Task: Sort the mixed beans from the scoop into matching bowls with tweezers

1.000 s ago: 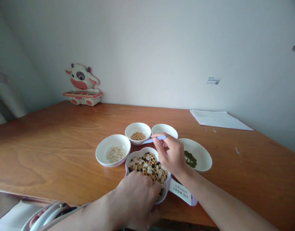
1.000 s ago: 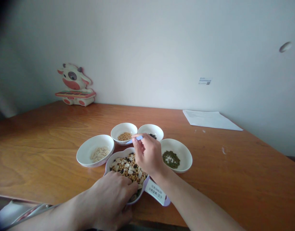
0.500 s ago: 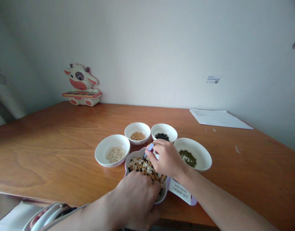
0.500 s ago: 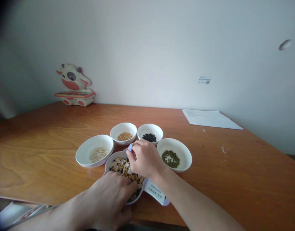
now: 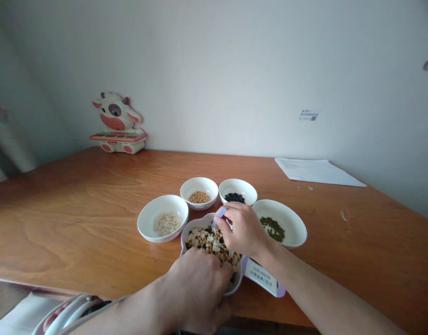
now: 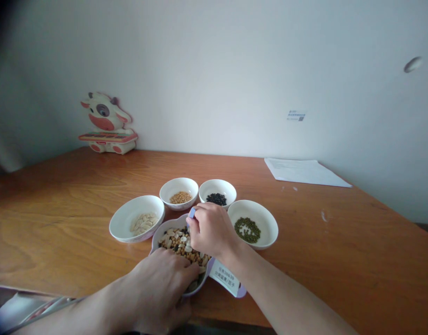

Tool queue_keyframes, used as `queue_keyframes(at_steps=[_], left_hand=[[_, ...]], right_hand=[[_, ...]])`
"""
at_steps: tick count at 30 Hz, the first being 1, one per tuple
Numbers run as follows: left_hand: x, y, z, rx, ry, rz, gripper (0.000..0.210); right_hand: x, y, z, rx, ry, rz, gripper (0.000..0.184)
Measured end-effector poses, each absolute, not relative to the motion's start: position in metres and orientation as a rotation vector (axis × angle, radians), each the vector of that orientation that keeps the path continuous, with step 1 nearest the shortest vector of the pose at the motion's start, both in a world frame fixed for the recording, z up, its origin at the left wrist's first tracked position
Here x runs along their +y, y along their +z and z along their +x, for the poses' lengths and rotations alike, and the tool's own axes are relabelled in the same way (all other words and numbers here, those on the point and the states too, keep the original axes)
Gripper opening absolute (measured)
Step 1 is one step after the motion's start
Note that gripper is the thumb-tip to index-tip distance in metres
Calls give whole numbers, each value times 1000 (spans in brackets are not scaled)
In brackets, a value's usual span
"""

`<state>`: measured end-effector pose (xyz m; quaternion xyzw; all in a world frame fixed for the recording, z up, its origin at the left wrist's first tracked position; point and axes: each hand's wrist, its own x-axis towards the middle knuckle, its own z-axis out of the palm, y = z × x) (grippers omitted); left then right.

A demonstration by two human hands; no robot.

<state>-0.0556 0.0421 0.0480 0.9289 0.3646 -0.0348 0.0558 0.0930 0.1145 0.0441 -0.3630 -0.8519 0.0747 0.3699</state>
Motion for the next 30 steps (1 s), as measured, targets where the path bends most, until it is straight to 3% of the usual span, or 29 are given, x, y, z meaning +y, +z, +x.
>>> queue_keyframes(at_steps=[13,30], left_hand=[[43,49,-55,1119,-107,2816,20],[42,47,-56,1123,-91,2820,20]], right_hand=[[116,41,92,-2188,70,-987,29],[114,42,92,-2187,83,-1061,25]])
